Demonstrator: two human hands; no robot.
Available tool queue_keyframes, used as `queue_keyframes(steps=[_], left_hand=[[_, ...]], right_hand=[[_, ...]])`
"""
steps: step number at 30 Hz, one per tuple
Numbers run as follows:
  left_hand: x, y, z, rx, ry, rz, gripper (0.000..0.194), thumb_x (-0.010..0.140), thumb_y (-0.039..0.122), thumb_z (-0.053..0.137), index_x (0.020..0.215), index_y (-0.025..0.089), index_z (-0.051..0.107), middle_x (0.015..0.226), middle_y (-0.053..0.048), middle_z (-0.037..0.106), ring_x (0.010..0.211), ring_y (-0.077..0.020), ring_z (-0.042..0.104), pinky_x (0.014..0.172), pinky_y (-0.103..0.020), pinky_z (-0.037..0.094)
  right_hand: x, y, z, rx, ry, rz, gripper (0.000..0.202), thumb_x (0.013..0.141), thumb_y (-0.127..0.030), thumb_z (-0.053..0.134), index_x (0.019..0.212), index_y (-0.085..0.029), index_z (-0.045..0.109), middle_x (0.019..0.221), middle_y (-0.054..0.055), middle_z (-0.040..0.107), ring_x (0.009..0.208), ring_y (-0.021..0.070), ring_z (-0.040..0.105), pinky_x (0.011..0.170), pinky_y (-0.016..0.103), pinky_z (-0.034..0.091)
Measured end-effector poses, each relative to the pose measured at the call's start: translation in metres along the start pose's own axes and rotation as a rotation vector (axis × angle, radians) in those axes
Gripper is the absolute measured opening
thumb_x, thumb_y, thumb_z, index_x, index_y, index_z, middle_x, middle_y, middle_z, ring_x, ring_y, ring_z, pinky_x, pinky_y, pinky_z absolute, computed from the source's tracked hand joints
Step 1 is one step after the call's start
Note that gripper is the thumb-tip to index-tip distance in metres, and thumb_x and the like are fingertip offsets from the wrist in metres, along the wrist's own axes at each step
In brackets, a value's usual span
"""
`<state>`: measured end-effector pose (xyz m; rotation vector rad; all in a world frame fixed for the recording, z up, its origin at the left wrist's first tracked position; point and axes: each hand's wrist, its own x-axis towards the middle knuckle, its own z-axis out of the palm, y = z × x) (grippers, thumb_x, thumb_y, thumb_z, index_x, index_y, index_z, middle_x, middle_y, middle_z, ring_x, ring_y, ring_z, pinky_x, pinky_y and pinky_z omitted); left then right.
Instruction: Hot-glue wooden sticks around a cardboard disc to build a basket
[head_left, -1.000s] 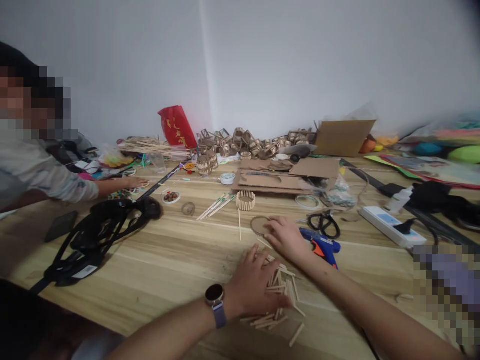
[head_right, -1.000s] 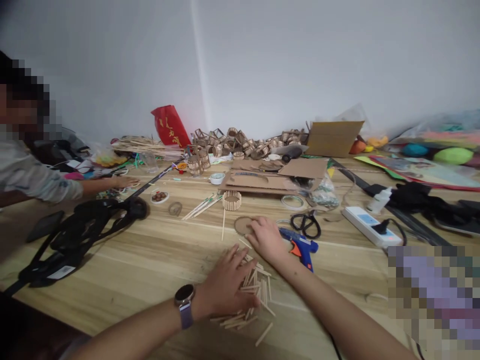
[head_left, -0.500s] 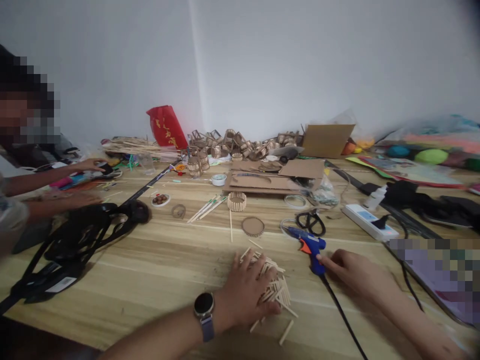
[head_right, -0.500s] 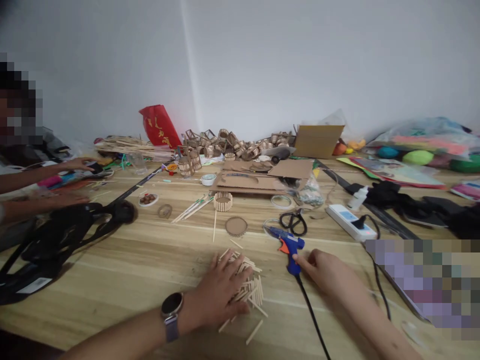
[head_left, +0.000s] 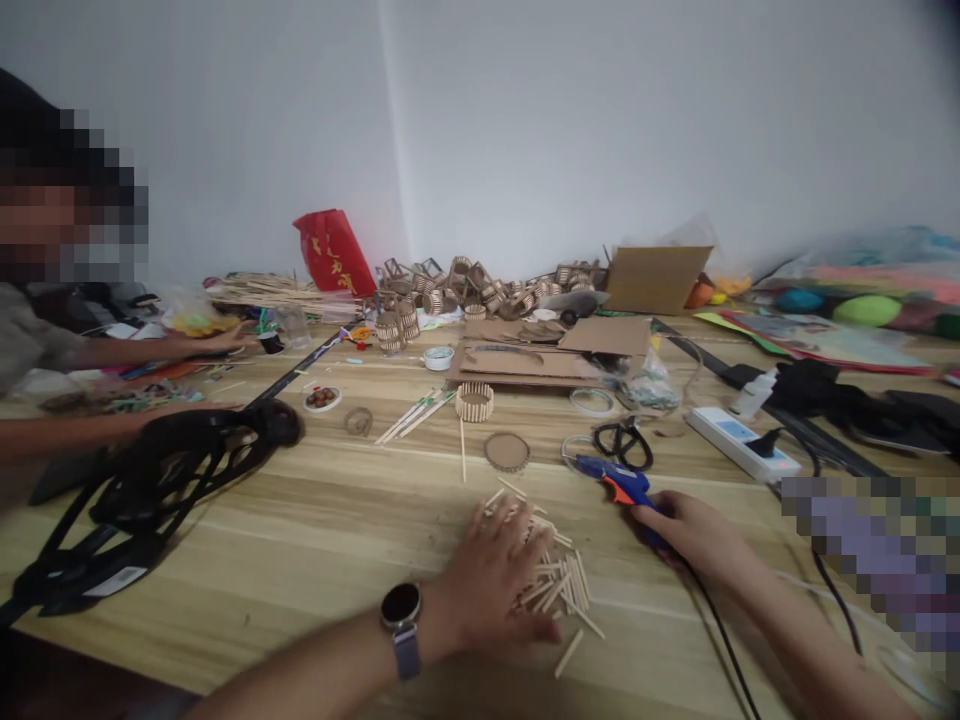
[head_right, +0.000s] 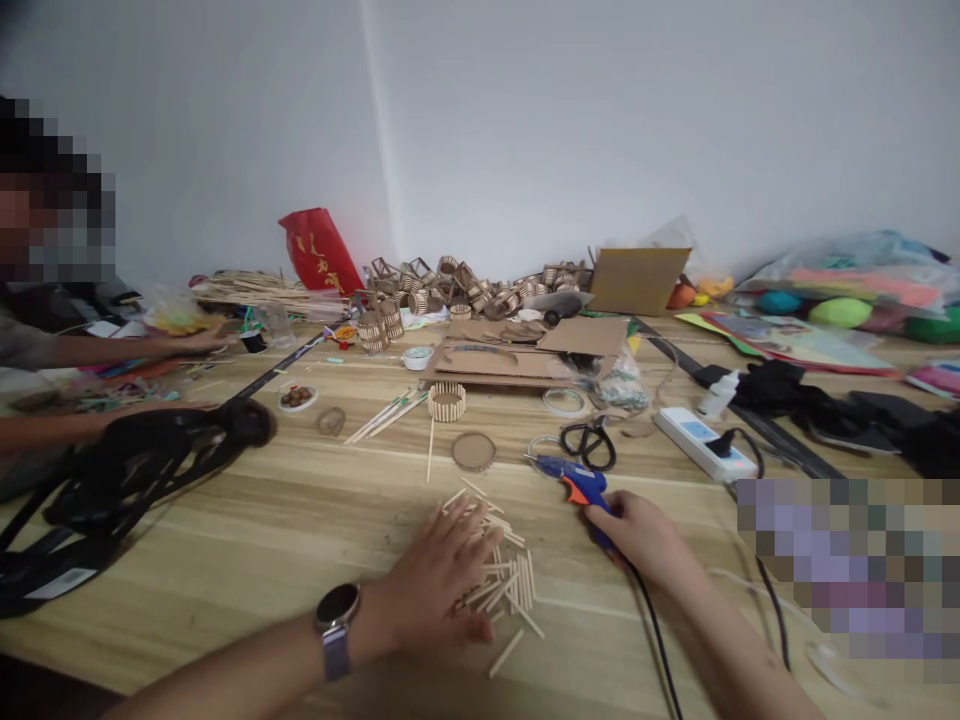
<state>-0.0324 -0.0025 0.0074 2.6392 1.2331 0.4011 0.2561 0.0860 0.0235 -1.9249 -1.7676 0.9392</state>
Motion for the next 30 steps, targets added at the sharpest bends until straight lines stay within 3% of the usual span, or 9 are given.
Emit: queue_keyframes(steps=[4,7,10,14,17,21,26,30], left_hand=[[0.021,-0.020,-0.010,-0.039,0.024,-0.022,0.089,0.084,0.075,0.014,0.142,0.010,0.033,0.149,-0.019,0.033,0.142,-0.0290,0.023,0.117,-0.048,0.021],[0.030,-0.025,-0.012,-0.080,0.023,0.000,0.090,0.085,0.073,0.007,0.138,0.008,0.038,0.144,-0.019,0.042,0.138,-0.0263,0.033,0.116,-0.043,0.027],[0.028,-0.019,-0.013,-0.135,0.064,0.020,0.088,0.085,0.073,0.008,0.135,0.008,0.041,0.138,-0.019,0.048,0.133,-0.0255,0.040,0.113,-0.041,0.031],[0.019,-0.011,-0.014,-0.219,0.111,0.038,0.085,0.086,0.072,0.010,0.132,0.010,0.044,0.132,-0.017,0.054,0.125,-0.0250,0.047,0.108,-0.041,0.038],[0.020,-0.016,-0.015,-0.236,0.200,-0.023,0.070,0.091,0.066,0.020,0.127,0.014,0.050,0.125,-0.013,0.059,0.118,-0.0239,0.052,0.103,-0.039,0.041],[0.046,-0.030,-0.017,-0.077,0.342,-0.311,0.042,0.091,0.047,0.050,0.119,0.017,0.055,0.121,-0.011,0.060,0.114,-0.0254,0.052,0.101,-0.041,0.040],[0.098,-0.039,-0.018,0.132,0.296,-0.551,0.082,0.065,0.061,0.073,0.127,0.014,0.048,0.131,-0.019,0.050,0.118,-0.0376,0.045,0.097,-0.048,0.039],[0.118,-0.044,-0.017,0.086,0.226,-0.602,0.069,0.067,0.055,0.073,0.117,0.011,0.055,0.113,-0.019,0.061,0.110,-0.0380,0.051,0.092,-0.047,0.041]], right_hand=[[-0.005,0.001,0.001,0.417,0.066,-0.071,0.029,0.064,-0.048,0.061,0.072,-0.021,0.052,0.050,-0.004,0.053,0.042,0.0135,0.052,0.042,0.026,0.043],[-0.011,-0.005,0.000,0.663,0.108,-0.088,0.024,0.062,-0.040,0.065,0.072,-0.023,0.051,0.055,-0.004,0.053,0.049,0.0138,0.055,0.049,0.027,0.050],[-0.015,-0.010,-0.004,0.940,-0.001,-0.017,0.022,0.062,-0.032,0.069,0.070,-0.023,0.050,0.055,-0.004,0.051,0.048,0.0118,0.051,0.045,0.024,0.049],[-0.015,-0.013,-0.009,1.196,-0.244,0.040,0.018,0.064,-0.028,0.071,0.077,-0.020,0.061,0.051,-0.004,0.046,0.039,0.0077,0.039,0.032,0.018,0.037],[-0.008,-0.018,-0.012,1.259,-0.361,0.012,0.021,0.070,-0.028,0.072,0.089,-0.020,0.068,0.049,-0.005,0.047,0.038,0.0068,0.037,0.032,0.017,0.037],[0.009,-0.029,-0.011,1.230,-0.338,-0.013,0.017,0.066,-0.021,0.075,0.082,-0.018,0.070,0.066,0.000,0.066,0.037,0.0044,0.036,0.028,0.016,0.033],[0.024,-0.037,0.008,1.280,-0.302,-0.049,0.016,0.065,-0.023,0.077,0.079,-0.017,0.071,0.070,0.000,0.069,0.037,0.0031,0.037,0.028,0.014,0.032],[0.019,-0.035,0.028,1.337,-0.277,-0.079,0.024,0.062,-0.029,0.081,0.081,-0.017,0.072,0.071,-0.002,0.069,0.039,0.0017,0.037,0.032,0.014,0.034]])
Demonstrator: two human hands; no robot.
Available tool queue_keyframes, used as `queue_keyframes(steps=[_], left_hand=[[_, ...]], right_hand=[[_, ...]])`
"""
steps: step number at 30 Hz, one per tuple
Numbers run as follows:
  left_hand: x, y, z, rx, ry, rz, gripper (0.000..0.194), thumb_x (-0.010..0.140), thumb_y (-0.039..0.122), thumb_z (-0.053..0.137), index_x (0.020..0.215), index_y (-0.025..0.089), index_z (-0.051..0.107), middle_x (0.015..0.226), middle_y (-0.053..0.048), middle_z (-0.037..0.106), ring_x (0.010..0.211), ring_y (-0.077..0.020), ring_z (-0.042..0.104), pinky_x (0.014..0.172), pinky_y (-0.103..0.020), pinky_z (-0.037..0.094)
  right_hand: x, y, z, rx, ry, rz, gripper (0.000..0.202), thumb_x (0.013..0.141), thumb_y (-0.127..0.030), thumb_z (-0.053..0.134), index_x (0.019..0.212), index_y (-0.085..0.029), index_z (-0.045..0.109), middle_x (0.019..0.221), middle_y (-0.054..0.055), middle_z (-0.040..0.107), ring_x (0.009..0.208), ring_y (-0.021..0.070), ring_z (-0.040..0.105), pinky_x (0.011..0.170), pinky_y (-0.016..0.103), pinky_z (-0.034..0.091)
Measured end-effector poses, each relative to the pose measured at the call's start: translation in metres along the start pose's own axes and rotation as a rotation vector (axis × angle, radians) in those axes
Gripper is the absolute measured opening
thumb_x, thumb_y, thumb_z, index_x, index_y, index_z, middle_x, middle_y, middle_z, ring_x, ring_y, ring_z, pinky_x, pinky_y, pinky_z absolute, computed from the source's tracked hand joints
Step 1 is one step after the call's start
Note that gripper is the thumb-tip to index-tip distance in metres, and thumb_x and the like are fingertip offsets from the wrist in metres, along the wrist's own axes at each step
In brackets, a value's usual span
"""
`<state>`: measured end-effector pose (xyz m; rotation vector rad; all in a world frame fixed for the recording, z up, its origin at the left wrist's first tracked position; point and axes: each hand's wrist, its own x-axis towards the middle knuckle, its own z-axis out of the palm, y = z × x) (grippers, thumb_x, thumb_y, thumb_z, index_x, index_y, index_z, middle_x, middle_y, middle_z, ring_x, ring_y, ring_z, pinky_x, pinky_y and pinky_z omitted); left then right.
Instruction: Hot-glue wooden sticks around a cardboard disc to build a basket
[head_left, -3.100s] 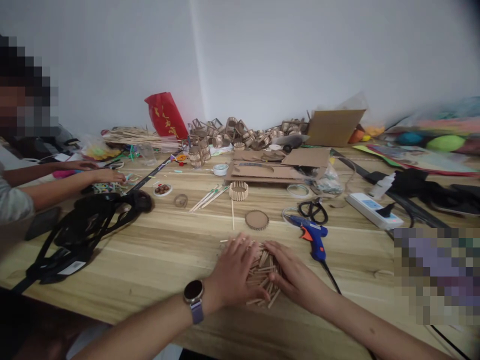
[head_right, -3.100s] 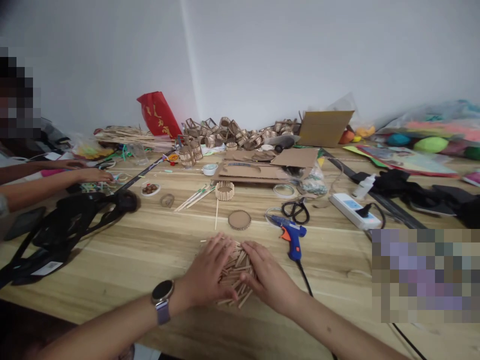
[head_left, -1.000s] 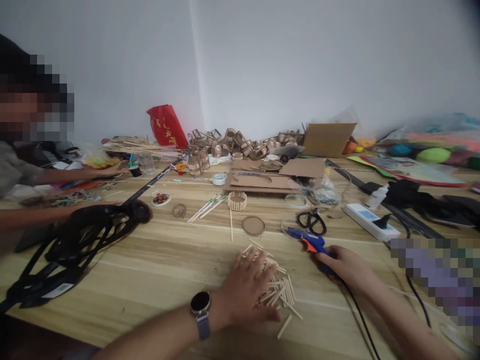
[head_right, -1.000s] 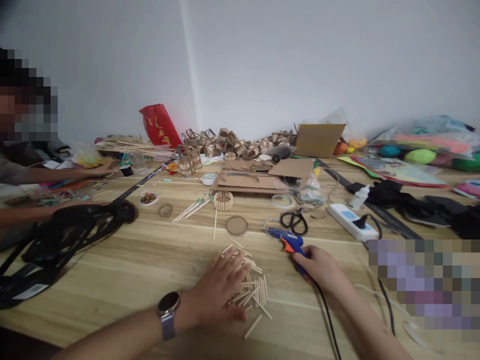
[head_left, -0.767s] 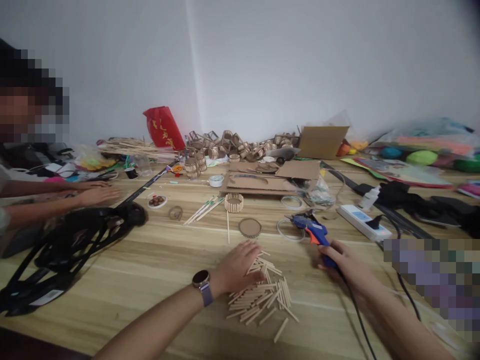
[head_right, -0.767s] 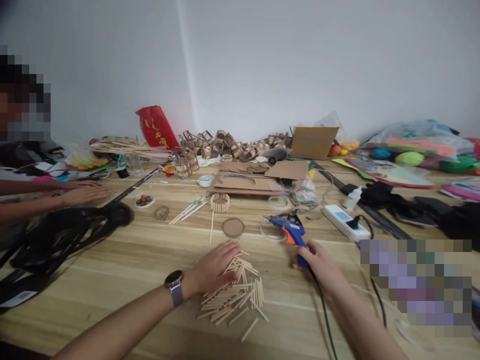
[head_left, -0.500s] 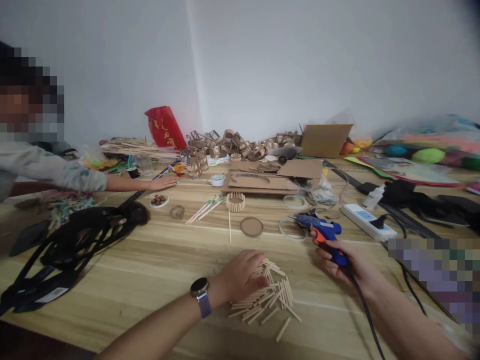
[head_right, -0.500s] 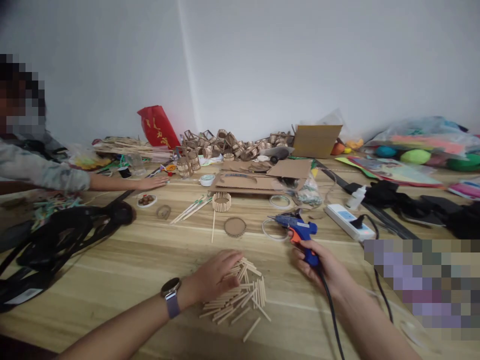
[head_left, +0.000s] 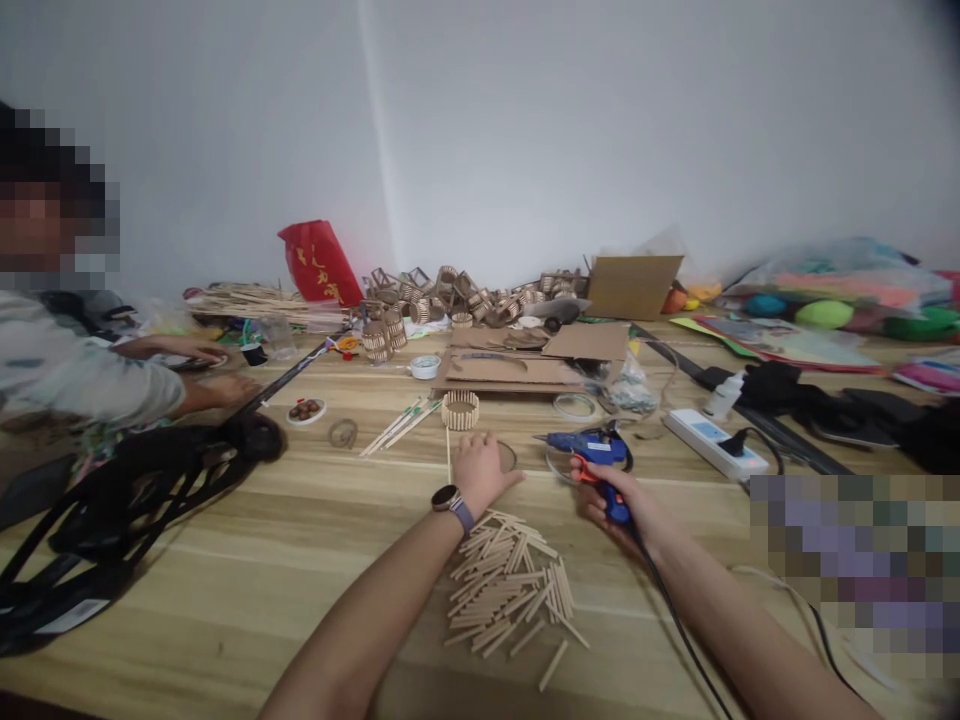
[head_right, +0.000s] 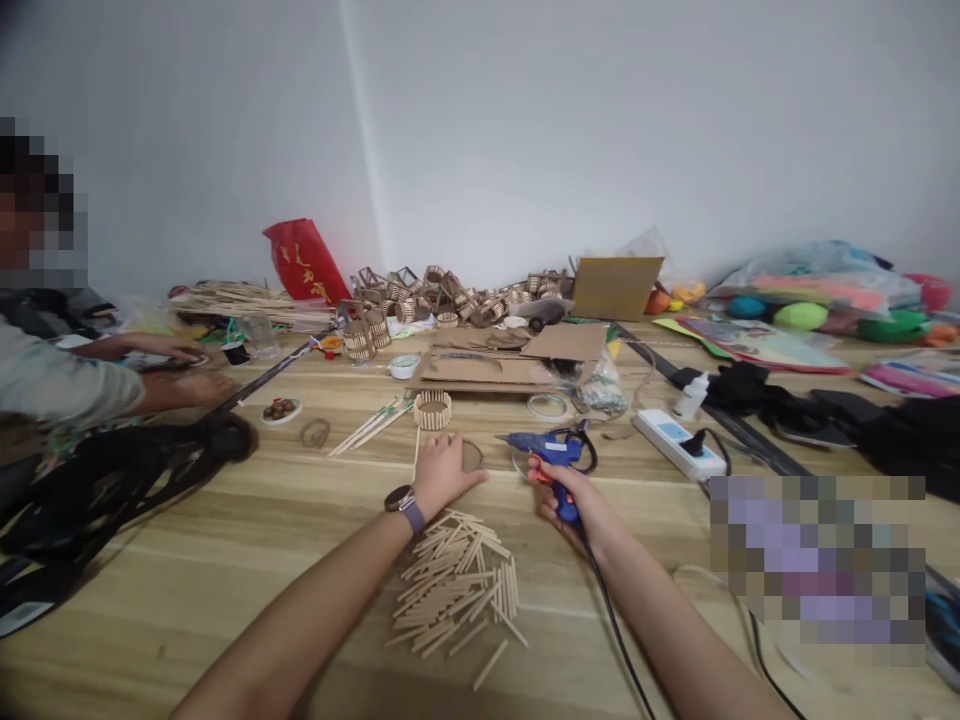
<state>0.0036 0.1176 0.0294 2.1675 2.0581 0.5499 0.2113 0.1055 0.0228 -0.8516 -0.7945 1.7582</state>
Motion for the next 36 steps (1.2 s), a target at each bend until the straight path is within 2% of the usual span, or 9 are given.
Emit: queue_keyframes(steps=[2,4,8,10,13,16,24,30,36], left_hand=[[0.000,-0.003,-0.001,-0.022,-0.019,0.037,0.062,0.070,0.051,0.072,0.115,0.012,0.056,0.112,-0.017,0.062,0.110,-0.0351,0.052,0.094,-0.045,0.041],[-0.006,-0.007,-0.004,-0.073,-0.017,0.093,0.065,0.072,0.048,0.071,0.123,0.014,0.051,0.119,-0.014,0.060,0.114,-0.0312,0.051,0.099,-0.042,0.039],[-0.034,-0.018,-0.010,-0.385,0.066,0.237,0.076,0.072,0.034,0.073,0.136,0.015,0.038,0.136,-0.014,0.048,0.127,-0.0285,0.042,0.109,-0.044,0.032],[-0.049,-0.021,-0.011,-0.508,0.083,0.283,0.079,0.072,0.030,0.073,0.139,0.017,0.034,0.140,-0.015,0.043,0.130,-0.0290,0.039,0.110,-0.047,0.031],[-0.066,-0.023,-0.011,-0.624,0.103,0.320,0.079,0.073,0.033,0.074,0.139,0.019,0.034,0.141,-0.015,0.041,0.132,-0.0302,0.037,0.112,-0.051,0.029],[-0.073,-0.023,-0.010,-0.684,0.126,0.327,0.077,0.075,0.040,0.072,0.140,0.020,0.034,0.141,-0.015,0.041,0.133,-0.0311,0.036,0.112,-0.052,0.030],[-0.081,-0.022,-0.008,-0.676,0.204,0.329,0.075,0.079,0.054,0.065,0.139,0.021,0.034,0.141,-0.016,0.041,0.133,-0.0318,0.037,0.110,-0.054,0.032],[-0.085,-0.019,-0.008,-0.606,0.262,0.311,0.075,0.082,0.057,0.060,0.140,0.019,0.031,0.139,-0.017,0.043,0.131,-0.0312,0.040,0.108,-0.053,0.036],[-0.086,-0.018,-0.009,-0.618,0.266,0.260,0.073,0.083,0.057,0.057,0.140,0.020,0.031,0.140,-0.016,0.042,0.131,-0.0309,0.039,0.109,-0.053,0.034]], right_hand=[[-0.005,0.006,0.002,0.015,-0.002,-0.015,0.026,0.059,-0.030,0.084,0.078,-0.017,0.071,0.070,-0.003,0.069,0.040,0.0020,0.040,0.035,0.014,0.037],[-0.012,0.009,0.006,0.018,0.010,-0.020,0.026,0.057,-0.028,0.085,0.076,-0.019,0.070,0.070,-0.003,0.070,0.046,0.0038,0.048,0.042,0.014,0.044],[-0.025,0.012,0.020,0.012,0.005,-0.052,0.021,0.060,-0.027,0.084,0.073,-0.020,0.069,0.097,0.003,0.075,0.085,0.0154,0.067,0.067,0.023,0.056],[-0.031,0.016,0.029,0.020,-0.035,-0.080,0.020,0.062,-0.030,0.083,0.072,-0.020,0.068,0.107,0.006,0.074,0.106,0.0225,0.063,0.082,0.030,0.055],[-0.038,0.024,0.041,0.006,-0.073,-0.090,0.021,0.062,-0.032,0.082,0.073,-0.020,0.068,0.108,0.007,0.074,0.119,0.0285,0.057,0.096,0.039,0.049],[-0.042,0.030,0.047,-0.028,-0.094,-0.081,0.022,0.062,-0.032,0.082,0.075,-0.020,0.070,0.107,0.007,0.074,0.117,0.0309,0.058,0.101,0.044,0.046],[-0.050,0.035,0.047,-0.089,-0.115,-0.056,0.024,0.065,-0.036,0.082,0.078,-0.021,0.070,0.111,0.009,0.073,0.111,0.0305,0.063,0.102,0.044,0.045],[-0.052,0.040,0.044,-0.179,-0.070,-0.029,0.034,0.059,-0.044,0.084,0.079,-0.020,0.070,0.106,0.013,0.074,0.102,0.0339,0.067,0.095,0.048,0.047],[-0.051,0.047,0.032,-0.294,-0.046,0.002,0.033,0.059,-0.045,0.083,0.078,-0.021,0.072,0.092,0.012,0.076,0.096,0.0331,0.068,0.091,0.047,0.049]])
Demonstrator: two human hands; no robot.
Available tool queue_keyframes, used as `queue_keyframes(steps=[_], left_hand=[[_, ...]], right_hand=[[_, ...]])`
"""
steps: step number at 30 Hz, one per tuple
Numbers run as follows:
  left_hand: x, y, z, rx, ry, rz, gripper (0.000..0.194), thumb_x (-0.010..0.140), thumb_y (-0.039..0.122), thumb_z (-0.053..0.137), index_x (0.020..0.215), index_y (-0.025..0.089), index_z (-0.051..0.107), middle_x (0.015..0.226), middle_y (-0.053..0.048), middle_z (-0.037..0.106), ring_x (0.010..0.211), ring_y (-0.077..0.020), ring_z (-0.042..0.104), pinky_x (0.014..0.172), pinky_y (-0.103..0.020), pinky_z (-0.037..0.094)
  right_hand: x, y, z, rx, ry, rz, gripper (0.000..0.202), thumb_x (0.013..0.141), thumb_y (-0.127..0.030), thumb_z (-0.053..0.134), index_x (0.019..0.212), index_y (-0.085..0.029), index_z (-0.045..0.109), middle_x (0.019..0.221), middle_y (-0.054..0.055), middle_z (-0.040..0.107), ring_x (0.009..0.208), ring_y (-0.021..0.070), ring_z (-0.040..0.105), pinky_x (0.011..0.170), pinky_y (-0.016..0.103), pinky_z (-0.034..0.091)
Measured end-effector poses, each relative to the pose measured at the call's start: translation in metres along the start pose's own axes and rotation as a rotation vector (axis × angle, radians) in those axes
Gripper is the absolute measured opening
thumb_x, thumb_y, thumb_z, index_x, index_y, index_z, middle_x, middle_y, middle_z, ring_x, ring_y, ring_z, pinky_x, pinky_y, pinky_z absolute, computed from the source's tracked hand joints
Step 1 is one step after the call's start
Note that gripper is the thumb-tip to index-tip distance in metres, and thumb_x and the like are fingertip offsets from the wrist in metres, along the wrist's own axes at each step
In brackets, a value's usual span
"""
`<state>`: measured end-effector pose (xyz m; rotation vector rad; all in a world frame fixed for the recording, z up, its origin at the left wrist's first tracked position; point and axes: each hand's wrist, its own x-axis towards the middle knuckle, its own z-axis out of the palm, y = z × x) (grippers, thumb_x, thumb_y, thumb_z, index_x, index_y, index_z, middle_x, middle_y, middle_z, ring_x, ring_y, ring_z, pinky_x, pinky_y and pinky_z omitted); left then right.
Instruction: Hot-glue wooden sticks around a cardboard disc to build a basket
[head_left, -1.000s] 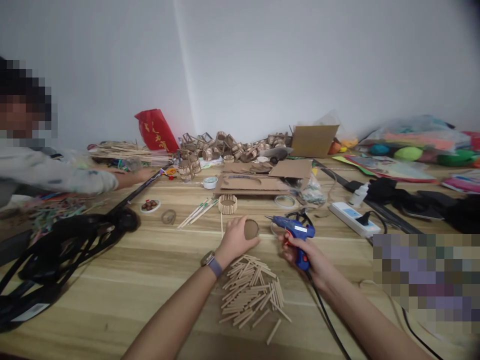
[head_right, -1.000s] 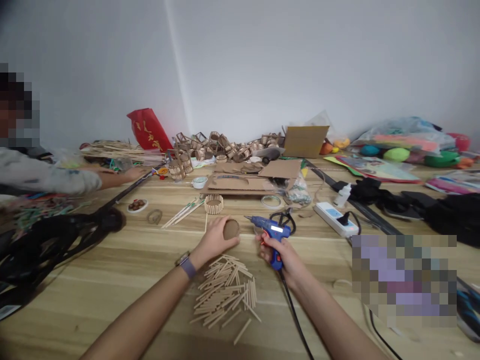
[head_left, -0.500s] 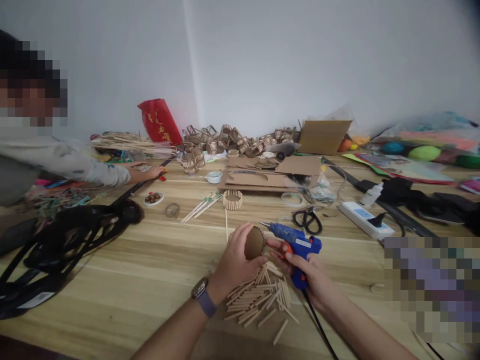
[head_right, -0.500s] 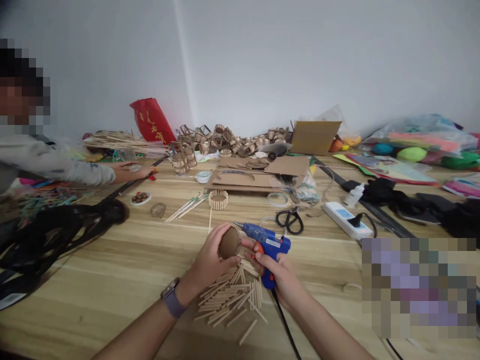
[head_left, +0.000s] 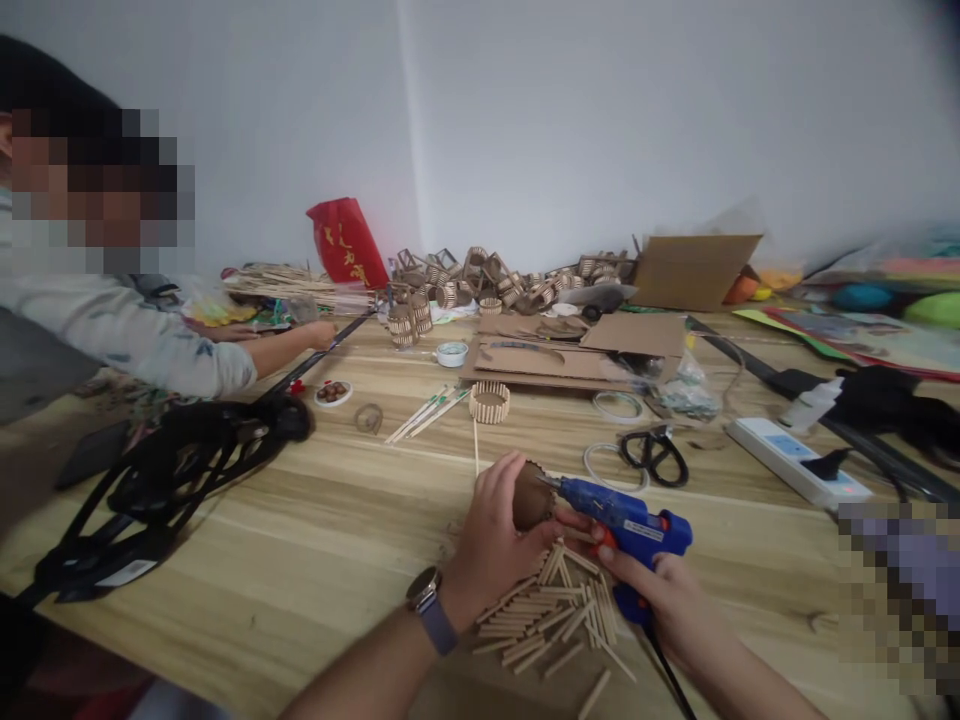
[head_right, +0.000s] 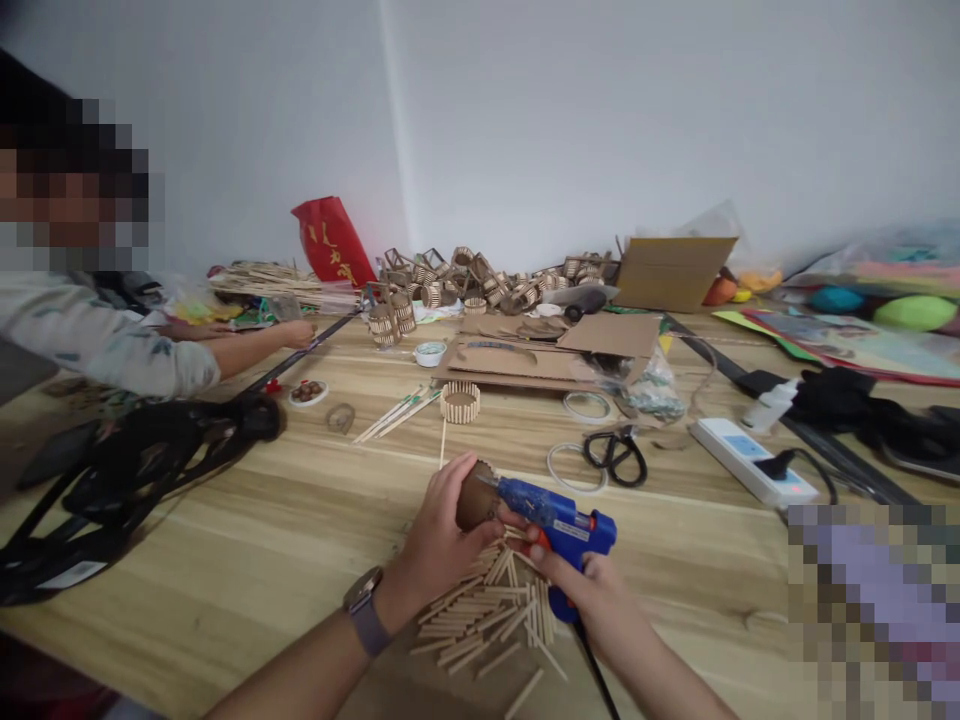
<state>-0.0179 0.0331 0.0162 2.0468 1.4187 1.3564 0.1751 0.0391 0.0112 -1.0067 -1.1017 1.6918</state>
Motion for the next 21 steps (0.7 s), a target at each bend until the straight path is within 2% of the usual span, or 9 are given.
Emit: queue_keyframes(steps=[9,15,18,21], left_hand=[[0.001,0.001,-0.006,-0.034,-0.007,0.032,0.073,0.084,0.060,0.054,0.140,0.019,0.031,0.140,-0.017,0.042,0.131,-0.0311,0.039,0.109,-0.053,0.034],[0.004,-0.003,-0.013,-0.070,0.014,0.080,0.076,0.084,0.063,0.052,0.141,0.018,0.030,0.142,-0.017,0.040,0.133,-0.0302,0.037,0.111,-0.050,0.031],[0.004,-0.004,-0.015,-0.046,0.018,0.125,0.076,0.085,0.064,0.049,0.142,0.019,0.028,0.143,-0.017,0.038,0.134,-0.0308,0.035,0.112,-0.050,0.030],[0.004,-0.004,-0.017,0.010,0.036,0.181,0.075,0.086,0.063,0.047,0.143,0.020,0.025,0.143,-0.018,0.038,0.134,-0.0316,0.035,0.111,-0.051,0.029]], right_hand=[[-0.004,-0.017,0.009,0.036,0.018,-0.040,0.031,0.059,-0.044,0.083,0.076,-0.022,0.069,0.085,0.007,0.074,0.089,0.0271,0.067,0.083,0.037,0.051],[-0.008,-0.022,-0.009,-0.101,0.009,-0.086,0.031,0.063,-0.048,0.080,0.073,-0.021,0.067,0.069,0.004,0.067,0.069,0.0192,0.060,0.067,0.029,0.047],[-0.010,-0.020,-0.017,-0.131,0.033,-0.075,0.036,0.062,-0.053,0.078,0.071,-0.020,0.068,0.068,0.005,0.066,0.067,0.0200,0.059,0.067,0.030,0.046],[-0.012,-0.018,-0.020,-0.182,-0.017,-0.083,0.038,0.065,-0.057,0.075,0.067,-0.019,0.068,0.066,0.006,0.066,0.069,0.0211,0.059,0.069,0.031,0.045]])
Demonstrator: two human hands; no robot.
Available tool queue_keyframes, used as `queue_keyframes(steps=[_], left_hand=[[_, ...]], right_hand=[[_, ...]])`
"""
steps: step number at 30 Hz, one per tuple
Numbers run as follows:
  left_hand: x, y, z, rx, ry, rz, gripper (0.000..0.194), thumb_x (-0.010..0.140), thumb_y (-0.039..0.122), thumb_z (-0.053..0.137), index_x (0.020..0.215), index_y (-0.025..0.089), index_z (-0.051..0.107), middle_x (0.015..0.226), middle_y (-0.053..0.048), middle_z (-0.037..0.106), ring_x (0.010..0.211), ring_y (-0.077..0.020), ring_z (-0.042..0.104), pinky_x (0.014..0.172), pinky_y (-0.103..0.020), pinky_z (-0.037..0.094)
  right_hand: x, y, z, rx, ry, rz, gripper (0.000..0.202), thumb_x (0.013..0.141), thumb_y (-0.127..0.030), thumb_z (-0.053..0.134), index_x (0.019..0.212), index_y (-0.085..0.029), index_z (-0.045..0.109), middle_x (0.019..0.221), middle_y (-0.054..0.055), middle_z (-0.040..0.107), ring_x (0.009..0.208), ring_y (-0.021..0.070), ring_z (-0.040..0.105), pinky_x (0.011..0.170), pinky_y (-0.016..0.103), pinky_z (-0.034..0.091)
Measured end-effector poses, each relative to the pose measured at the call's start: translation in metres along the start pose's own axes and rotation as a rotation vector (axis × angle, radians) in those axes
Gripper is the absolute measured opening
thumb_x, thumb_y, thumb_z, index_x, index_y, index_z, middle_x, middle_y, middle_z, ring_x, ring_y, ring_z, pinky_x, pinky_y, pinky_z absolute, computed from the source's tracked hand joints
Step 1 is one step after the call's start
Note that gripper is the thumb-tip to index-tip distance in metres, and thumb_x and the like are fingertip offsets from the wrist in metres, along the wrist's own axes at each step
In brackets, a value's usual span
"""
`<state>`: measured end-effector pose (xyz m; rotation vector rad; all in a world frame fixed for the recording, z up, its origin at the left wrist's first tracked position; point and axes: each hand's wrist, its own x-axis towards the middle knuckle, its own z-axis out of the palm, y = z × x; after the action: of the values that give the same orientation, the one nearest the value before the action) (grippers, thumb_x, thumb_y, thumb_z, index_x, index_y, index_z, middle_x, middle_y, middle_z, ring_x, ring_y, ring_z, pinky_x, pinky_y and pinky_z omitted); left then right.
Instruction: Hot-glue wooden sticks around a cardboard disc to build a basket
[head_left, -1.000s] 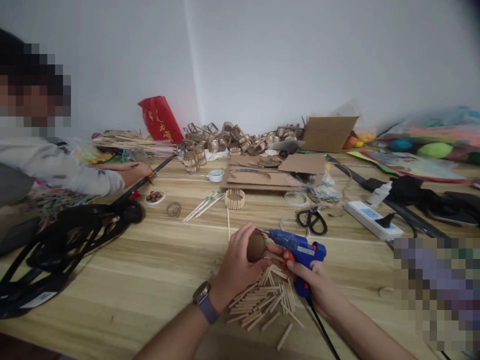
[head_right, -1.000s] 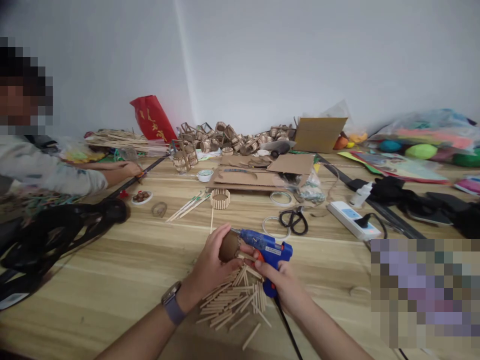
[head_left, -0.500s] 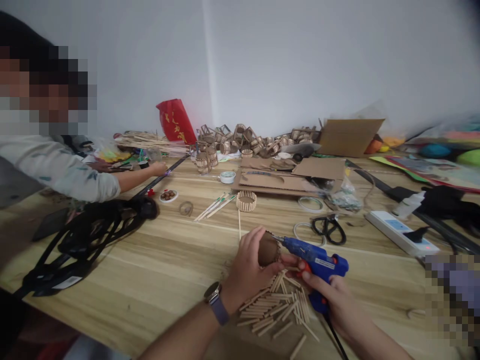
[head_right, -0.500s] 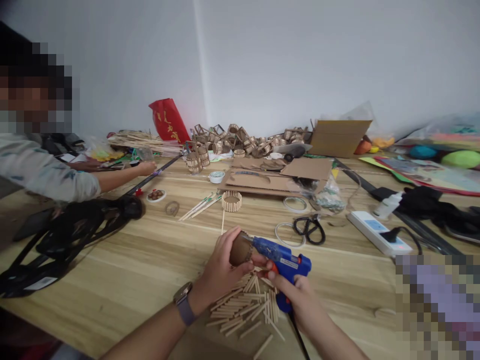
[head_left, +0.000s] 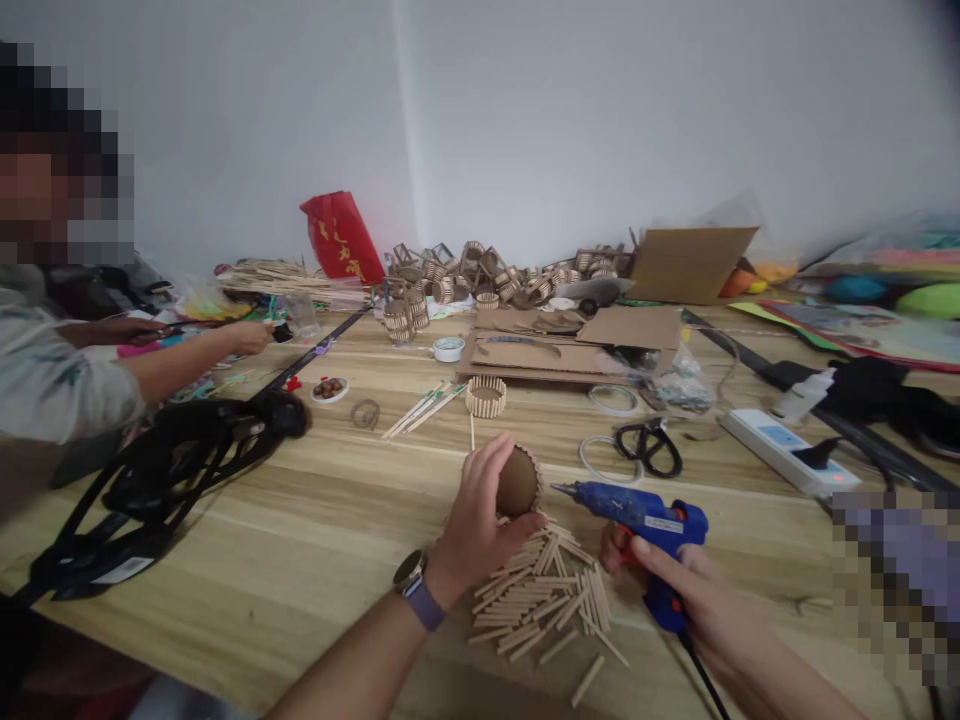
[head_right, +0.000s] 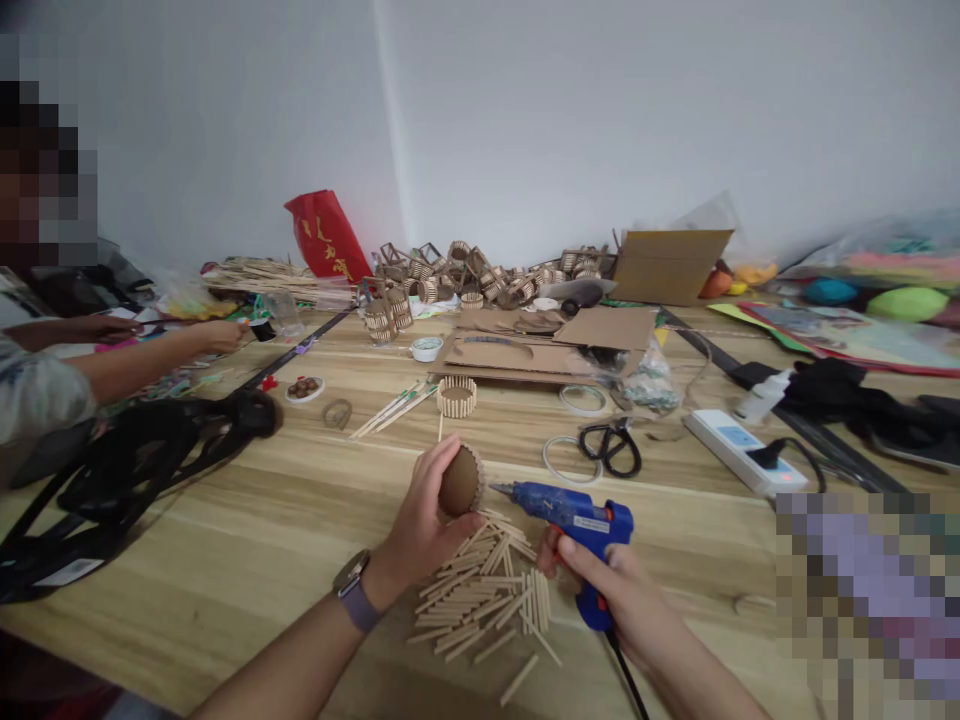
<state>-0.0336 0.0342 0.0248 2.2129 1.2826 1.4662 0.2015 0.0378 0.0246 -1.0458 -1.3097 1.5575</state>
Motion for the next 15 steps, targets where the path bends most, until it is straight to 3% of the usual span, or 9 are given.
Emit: queue_keyframes(steps=[5,15], left_hand=[[0.0001,-0.0008,-0.0003,0.038,0.018,0.047,0.072,0.087,0.061,0.047,0.143,0.021,0.024,0.143,-0.018,0.038,0.134,-0.0313,0.036,0.110,-0.051,0.030],[-0.0006,0.0025,-0.0033,0.042,0.004,0.100,0.069,0.090,0.058,0.045,0.144,0.022,0.022,0.144,-0.018,0.036,0.135,-0.0320,0.033,0.111,-0.053,0.027]], right_hand=[[-0.0029,-0.0001,0.0009,-0.041,-0.091,0.010,0.043,0.067,-0.062,0.070,0.068,-0.019,0.070,0.066,0.007,0.067,0.067,0.0218,0.059,0.068,0.033,0.046],[-0.0044,-0.0005,0.0037,-0.064,-0.106,0.056,0.048,0.065,-0.066,0.069,0.065,-0.018,0.070,0.064,0.008,0.067,0.064,0.0210,0.059,0.063,0.031,0.044]])
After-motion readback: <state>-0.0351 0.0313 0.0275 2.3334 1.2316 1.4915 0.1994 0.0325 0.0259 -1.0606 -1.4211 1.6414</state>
